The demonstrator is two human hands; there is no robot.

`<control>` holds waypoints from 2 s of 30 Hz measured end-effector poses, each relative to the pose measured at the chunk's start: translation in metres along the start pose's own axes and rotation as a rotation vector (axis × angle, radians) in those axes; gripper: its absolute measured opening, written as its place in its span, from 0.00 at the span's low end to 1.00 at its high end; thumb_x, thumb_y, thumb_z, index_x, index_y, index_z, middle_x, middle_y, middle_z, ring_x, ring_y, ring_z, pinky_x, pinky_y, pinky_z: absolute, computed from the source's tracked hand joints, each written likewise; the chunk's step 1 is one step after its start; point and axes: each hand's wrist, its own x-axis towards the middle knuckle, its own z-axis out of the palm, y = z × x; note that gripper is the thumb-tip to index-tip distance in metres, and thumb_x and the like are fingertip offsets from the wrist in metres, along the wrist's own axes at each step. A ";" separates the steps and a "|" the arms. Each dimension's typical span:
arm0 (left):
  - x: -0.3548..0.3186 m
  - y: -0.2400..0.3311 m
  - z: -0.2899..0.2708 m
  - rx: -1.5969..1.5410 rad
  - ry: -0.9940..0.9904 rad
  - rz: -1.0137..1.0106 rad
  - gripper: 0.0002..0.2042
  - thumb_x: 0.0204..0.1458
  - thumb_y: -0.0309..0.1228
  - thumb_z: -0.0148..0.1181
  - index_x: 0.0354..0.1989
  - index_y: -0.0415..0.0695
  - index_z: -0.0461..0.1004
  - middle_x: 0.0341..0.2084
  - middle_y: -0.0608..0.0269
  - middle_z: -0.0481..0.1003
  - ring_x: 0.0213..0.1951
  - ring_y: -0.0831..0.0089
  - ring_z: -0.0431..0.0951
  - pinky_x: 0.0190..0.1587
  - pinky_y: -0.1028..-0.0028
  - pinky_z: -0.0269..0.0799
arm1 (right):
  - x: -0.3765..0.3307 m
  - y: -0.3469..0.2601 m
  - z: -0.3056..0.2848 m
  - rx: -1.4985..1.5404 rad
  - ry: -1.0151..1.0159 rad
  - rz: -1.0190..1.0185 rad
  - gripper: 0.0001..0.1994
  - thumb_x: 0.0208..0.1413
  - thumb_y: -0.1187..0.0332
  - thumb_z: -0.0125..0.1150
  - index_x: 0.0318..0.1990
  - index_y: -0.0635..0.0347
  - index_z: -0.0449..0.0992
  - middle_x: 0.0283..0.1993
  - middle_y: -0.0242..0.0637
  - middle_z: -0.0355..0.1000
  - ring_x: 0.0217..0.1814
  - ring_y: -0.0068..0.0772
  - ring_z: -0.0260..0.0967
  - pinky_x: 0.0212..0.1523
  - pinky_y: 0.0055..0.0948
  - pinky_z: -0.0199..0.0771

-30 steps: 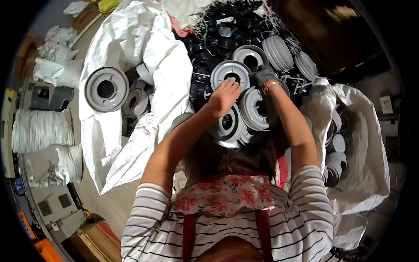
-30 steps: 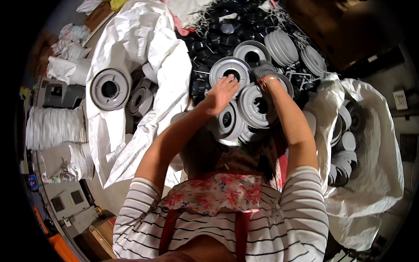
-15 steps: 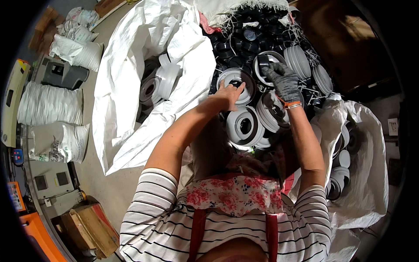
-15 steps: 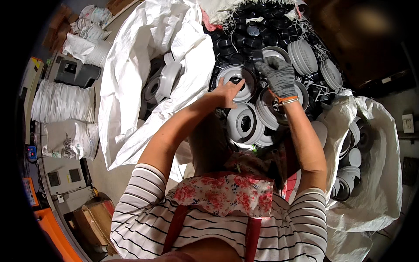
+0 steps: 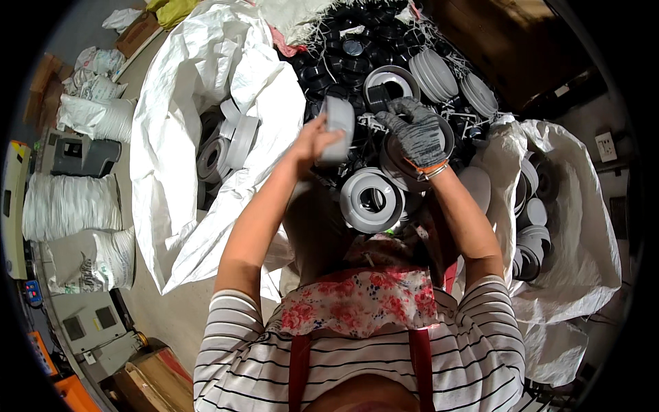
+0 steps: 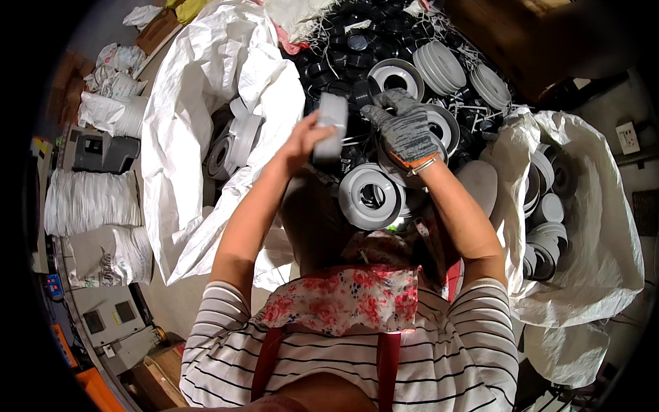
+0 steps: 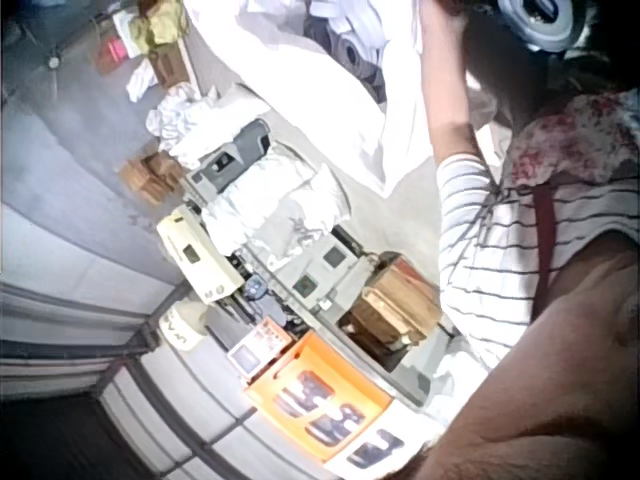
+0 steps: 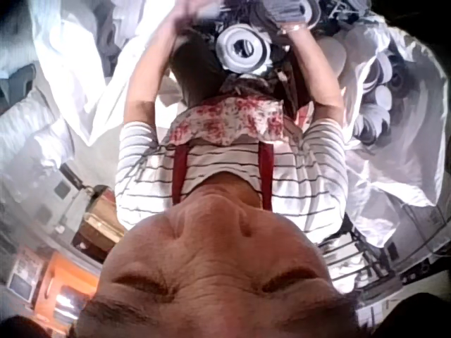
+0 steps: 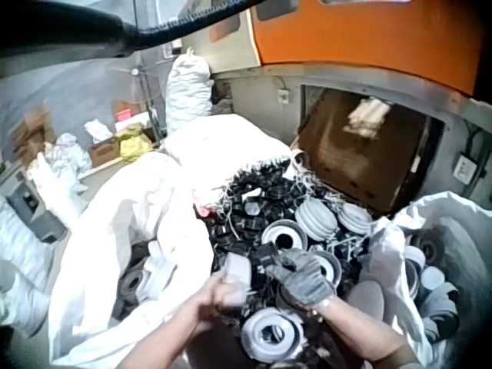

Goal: The person sits on the floor and sorts through a large pile of mixed black and white plastic parts. They pick up white circular plastic components, inspect them, and place them into a white sack, while leaving the black parts in the main pile.

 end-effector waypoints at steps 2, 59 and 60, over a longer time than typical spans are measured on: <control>-0.009 -0.002 -0.028 -0.208 0.009 0.024 0.18 0.53 0.34 0.56 0.49 0.36 0.68 0.39 0.55 0.75 0.40 0.64 0.76 0.46 0.65 0.73 | -0.004 0.003 0.011 0.032 0.010 -0.152 0.12 0.41 0.68 0.69 0.31 0.65 0.75 0.41 0.45 0.71 0.44 0.44 0.68 0.45 0.36 0.68; -0.039 0.011 -0.005 0.016 0.342 0.188 0.25 0.51 0.22 0.58 0.59 0.37 0.62 0.49 0.52 0.71 0.51 0.65 0.72 0.56 0.72 0.63 | 0.157 0.174 0.012 -0.999 -0.363 -0.114 0.12 0.47 0.68 0.55 0.37 0.62 0.78 0.33 0.52 0.75 0.38 0.49 0.75 0.37 0.42 0.75; -0.035 0.010 0.000 -0.014 0.338 0.128 0.26 0.50 0.22 0.59 0.59 0.36 0.61 0.50 0.52 0.71 0.52 0.65 0.71 0.56 0.71 0.63 | 0.159 0.157 0.011 -0.982 -0.492 -0.088 0.11 0.44 0.68 0.57 0.34 0.63 0.78 0.32 0.52 0.75 0.37 0.50 0.75 0.37 0.42 0.75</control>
